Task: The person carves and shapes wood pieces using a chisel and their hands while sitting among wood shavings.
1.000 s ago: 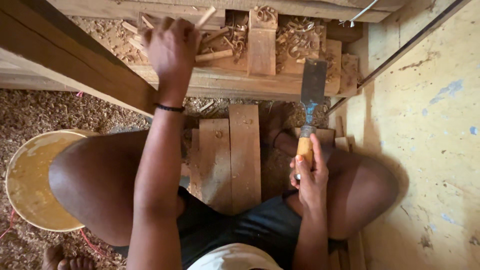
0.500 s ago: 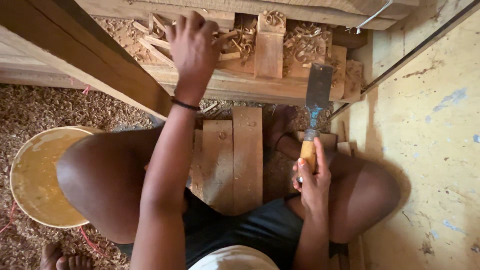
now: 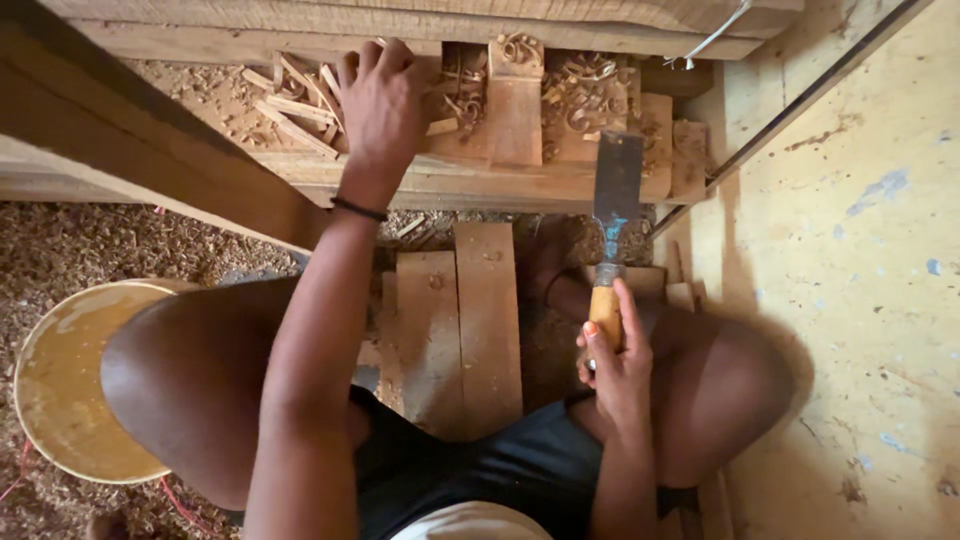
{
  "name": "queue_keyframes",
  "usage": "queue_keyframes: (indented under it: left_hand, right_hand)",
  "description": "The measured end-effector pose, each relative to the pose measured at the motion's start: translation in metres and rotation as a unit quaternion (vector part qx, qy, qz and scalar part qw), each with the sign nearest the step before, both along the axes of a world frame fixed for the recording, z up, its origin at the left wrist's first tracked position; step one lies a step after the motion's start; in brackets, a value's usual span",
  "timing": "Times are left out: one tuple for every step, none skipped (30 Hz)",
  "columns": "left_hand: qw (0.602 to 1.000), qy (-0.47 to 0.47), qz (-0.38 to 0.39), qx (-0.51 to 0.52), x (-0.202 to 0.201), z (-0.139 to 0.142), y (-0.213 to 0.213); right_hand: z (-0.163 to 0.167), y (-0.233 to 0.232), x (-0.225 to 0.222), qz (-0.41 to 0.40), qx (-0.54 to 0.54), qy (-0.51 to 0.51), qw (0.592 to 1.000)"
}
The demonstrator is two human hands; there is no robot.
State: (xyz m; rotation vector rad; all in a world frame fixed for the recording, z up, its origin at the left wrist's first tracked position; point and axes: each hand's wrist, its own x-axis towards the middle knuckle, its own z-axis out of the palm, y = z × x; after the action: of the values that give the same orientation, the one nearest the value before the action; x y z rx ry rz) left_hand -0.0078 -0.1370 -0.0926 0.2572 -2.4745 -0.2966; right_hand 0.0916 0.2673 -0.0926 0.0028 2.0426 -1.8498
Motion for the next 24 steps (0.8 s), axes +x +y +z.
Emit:
queue_keyframes:
  left_hand:
    - [0.999,0.012,-0.030,-0.004,0.001,0.004,0.001]
    - [0.998,0.023,-0.060,-0.008,0.001,0.009,0.003]
    - [0.995,0.033,-0.090,-0.011,0.000,0.014,0.007]
    - [0.991,0.050,-0.127,-0.015,0.000,0.020,0.012]
    - [0.984,0.067,-0.163,-0.020,-0.001,0.026,0.019]
    - [0.976,0.084,-0.198,-0.024,-0.002,0.032,0.026]
    - [0.973,0.087,-0.212,-0.028,-0.001,0.037,0.033]
    - [0.969,0.088,-0.227,-0.030,0.001,0.042,0.039]
    - [0.965,0.090,-0.243,-0.032,0.003,0.046,0.045]
    - [0.964,0.079,-0.249,-0.045,0.002,0.050,0.050]
    - [0.963,0.069,-0.256,-0.058,0.002,0.052,0.055]
    - [0.961,0.058,-0.262,-0.071,0.001,0.054,0.059]
    - [0.958,0.042,-0.271,-0.082,-0.001,0.055,0.061]
    - [0.955,0.026,-0.279,-0.092,-0.002,0.056,0.063]
    - [0.952,0.009,-0.288,-0.103,-0.004,0.055,0.063]
    - [0.953,0.005,-0.287,-0.100,-0.005,0.054,0.064]
    - [0.953,0.000,-0.287,-0.095,-0.007,0.052,0.063]
    - [0.954,-0.006,-0.286,-0.091,-0.007,0.050,0.063]
    - [0.954,-0.002,-0.283,-0.103,-0.008,0.048,0.062]
    - [0.953,0.001,-0.279,-0.116,-0.010,0.047,0.061]
    - [0.953,0.005,-0.275,-0.128,-0.010,0.046,0.060]
    - [0.953,0.007,-0.274,-0.128,-0.011,0.044,0.060]
    - [0.953,0.010,-0.273,-0.128,-0.012,0.044,0.060]
    - [0.953,0.013,-0.272,-0.129,-0.013,0.043,0.060]
  right_hand:
    - [0.000,0.000,0.000,0.001,-0.011,0.001,1.000]
    - [0.000,-0.001,0.000,0.002,-0.022,0.001,1.000]
    - [0.000,-0.001,0.001,0.003,-0.033,0.000,0.999]
    - [0.000,-0.001,0.001,0.002,-0.024,0.005,1.000]
    - [0.000,-0.001,0.001,0.002,-0.015,0.011,1.000]
    - [-0.001,-0.001,0.001,0.003,-0.007,0.016,1.000]
    - [-0.001,-0.001,0.001,0.005,-0.011,0.014,1.000]
    - [-0.001,-0.001,0.001,0.006,-0.014,0.011,1.000]
    - [0.000,0.000,0.001,0.006,-0.017,0.008,1.000]
    - [0.000,0.000,0.001,0.007,-0.013,0.013,1.000]
    - [0.000,0.000,0.001,0.008,-0.008,0.019,1.000]
    - [0.000,0.001,0.002,0.010,-0.004,0.024,1.000]
    - [0.000,0.001,0.002,0.009,-0.011,0.016,1.000]
    - [0.001,0.001,0.002,0.008,-0.019,0.009,1.000]
    - [0.001,0.001,0.003,0.007,-0.026,0.001,1.000]
    - [0.002,0.000,0.003,0.004,-0.019,0.006,1.000]
    - [0.002,0.000,0.004,0.002,-0.011,0.010,1.000]
    - [0.003,-0.001,0.005,0.000,-0.003,0.014,1.000]
    - [0.004,-0.001,0.005,0.000,-0.004,0.015,1.000]
    - [0.004,-0.002,0.005,0.000,-0.006,0.015,1.000]
    - [0.004,-0.002,0.005,0.001,-0.006,0.016,1.000]
    - [0.005,-0.002,0.006,0.001,-0.007,0.013,1.000]
    - [0.005,-0.003,0.005,0.001,-0.008,0.011,1.000]
    - [0.004,-0.003,0.005,0.001,-0.010,0.009,1.000]
